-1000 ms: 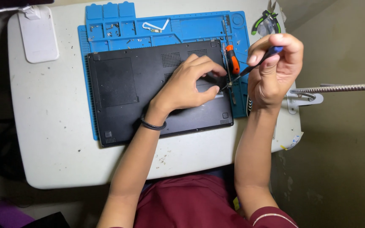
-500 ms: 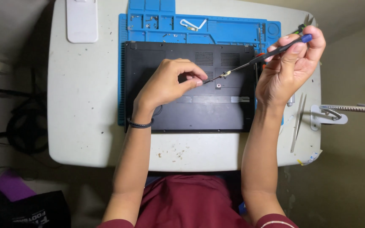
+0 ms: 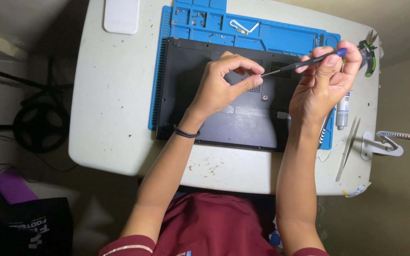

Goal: Unscrewing the back panel of a laptop using a precision screwdriver on a repair mat.

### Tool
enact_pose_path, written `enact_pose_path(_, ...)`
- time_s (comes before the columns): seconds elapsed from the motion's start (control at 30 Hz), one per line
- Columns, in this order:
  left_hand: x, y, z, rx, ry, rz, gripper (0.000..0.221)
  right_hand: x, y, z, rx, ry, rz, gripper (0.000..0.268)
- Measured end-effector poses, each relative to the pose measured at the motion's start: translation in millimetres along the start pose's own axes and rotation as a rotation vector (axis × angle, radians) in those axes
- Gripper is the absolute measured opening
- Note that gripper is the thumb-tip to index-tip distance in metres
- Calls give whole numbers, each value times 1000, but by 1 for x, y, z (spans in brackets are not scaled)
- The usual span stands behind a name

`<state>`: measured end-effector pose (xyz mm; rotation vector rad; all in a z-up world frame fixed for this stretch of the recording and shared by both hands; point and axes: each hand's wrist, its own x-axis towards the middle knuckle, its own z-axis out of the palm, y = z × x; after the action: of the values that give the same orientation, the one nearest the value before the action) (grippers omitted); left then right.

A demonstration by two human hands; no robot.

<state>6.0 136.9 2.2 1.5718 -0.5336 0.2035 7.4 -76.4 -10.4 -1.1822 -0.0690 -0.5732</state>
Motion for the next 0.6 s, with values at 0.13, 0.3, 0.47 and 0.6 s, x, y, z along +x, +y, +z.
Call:
enact_pose_path(0.13, -2, 0, -8, -54, -3, 7, 16, -3, 1, 0, 10, -31, 7, 22)
enact_pose_path(0.3, -3, -5, -18, -5, -18, -30, 12, -7, -14, 6, -23, -78, 127, 25)
enact_pose_path(0.47, -2, 0, -37, 76, -24, -28, 12, -7, -30, -16, -509, -517, 159, 13)
enact_pose_path(0.6, -3, 2, -32, 111, -69, -9, 14, -19, -44, 12, -1053, -800, -89, 20)
